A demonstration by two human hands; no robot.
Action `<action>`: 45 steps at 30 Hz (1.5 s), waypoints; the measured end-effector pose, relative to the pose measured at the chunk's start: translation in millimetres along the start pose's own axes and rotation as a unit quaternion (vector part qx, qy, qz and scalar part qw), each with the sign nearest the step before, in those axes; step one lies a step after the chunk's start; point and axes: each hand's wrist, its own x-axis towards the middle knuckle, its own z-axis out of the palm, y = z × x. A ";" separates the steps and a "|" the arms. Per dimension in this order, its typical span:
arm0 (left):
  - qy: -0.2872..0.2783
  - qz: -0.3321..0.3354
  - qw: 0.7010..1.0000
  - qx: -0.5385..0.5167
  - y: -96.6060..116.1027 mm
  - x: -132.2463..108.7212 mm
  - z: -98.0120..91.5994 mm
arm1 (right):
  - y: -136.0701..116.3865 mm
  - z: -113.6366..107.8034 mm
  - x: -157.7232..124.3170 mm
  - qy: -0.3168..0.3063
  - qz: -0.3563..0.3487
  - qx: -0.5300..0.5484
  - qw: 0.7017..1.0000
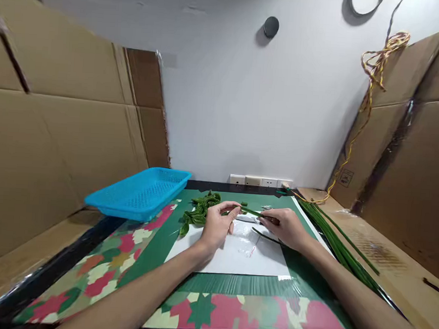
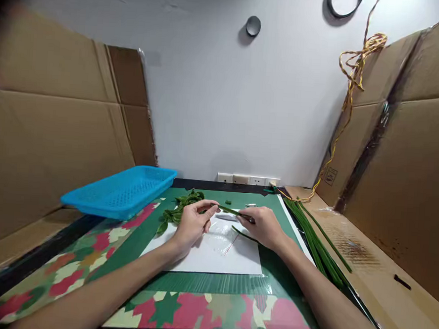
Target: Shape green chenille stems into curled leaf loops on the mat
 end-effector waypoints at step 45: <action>0.146 0.104 0.983 0.045 3.9 6.6 -7.6 | 3.3 1.4 0.9 -0.006 -0.054 -0.056 0.997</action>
